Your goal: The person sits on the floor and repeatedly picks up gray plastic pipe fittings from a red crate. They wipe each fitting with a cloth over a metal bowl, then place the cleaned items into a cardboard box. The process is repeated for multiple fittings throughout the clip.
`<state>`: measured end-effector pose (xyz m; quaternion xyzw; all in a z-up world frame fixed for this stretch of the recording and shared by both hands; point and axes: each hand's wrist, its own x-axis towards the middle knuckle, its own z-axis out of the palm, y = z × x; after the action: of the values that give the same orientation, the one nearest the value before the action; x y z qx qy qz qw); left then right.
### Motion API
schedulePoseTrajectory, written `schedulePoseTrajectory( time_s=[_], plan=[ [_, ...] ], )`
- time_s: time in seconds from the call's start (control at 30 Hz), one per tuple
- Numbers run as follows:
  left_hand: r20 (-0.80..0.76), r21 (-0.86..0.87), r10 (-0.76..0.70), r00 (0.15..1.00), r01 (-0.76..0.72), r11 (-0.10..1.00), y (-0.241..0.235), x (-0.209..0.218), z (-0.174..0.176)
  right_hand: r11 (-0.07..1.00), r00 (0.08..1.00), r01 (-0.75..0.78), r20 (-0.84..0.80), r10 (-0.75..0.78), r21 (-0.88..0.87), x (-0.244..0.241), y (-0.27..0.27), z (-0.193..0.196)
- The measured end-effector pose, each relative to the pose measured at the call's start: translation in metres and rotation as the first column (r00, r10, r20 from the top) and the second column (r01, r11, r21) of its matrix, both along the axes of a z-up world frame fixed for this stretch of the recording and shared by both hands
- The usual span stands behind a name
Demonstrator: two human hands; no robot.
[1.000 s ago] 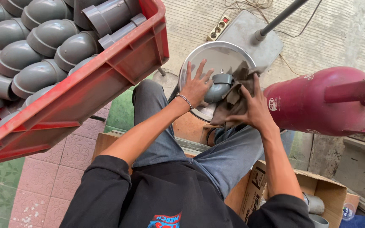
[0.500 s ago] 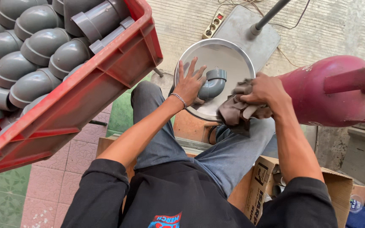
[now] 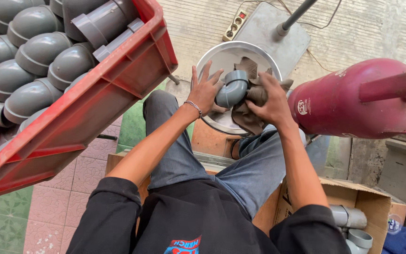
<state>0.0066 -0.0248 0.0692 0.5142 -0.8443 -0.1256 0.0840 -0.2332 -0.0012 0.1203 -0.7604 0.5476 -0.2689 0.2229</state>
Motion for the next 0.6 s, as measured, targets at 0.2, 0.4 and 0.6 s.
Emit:
schedulePoseTrajectory(
  time_s=[0.2, 0.4, 0.6],
  plan=[
    [-0.079, 0.05, -0.026, 0.997, 0.03, 0.998, -0.011, 0.012, -0.014, 0.999, 0.99, 0.053, 0.13, -0.052, -0.003, 0.007, 0.025, -0.004],
    [-0.201, -0.061, -0.055, 0.978, 0.044, 0.997, -0.01, 0.018, -0.042, 0.984, 0.975, 0.176, 0.138, -0.176, 0.011, -0.003, 0.01, -0.025],
    [-0.146, -0.096, 0.03, 0.989, -0.045, 0.994, -0.01, 0.009, -0.053, 0.905, 0.895, 0.419, 0.131, -0.426, 0.079, 0.022, 0.004, -0.02]
  ],
)
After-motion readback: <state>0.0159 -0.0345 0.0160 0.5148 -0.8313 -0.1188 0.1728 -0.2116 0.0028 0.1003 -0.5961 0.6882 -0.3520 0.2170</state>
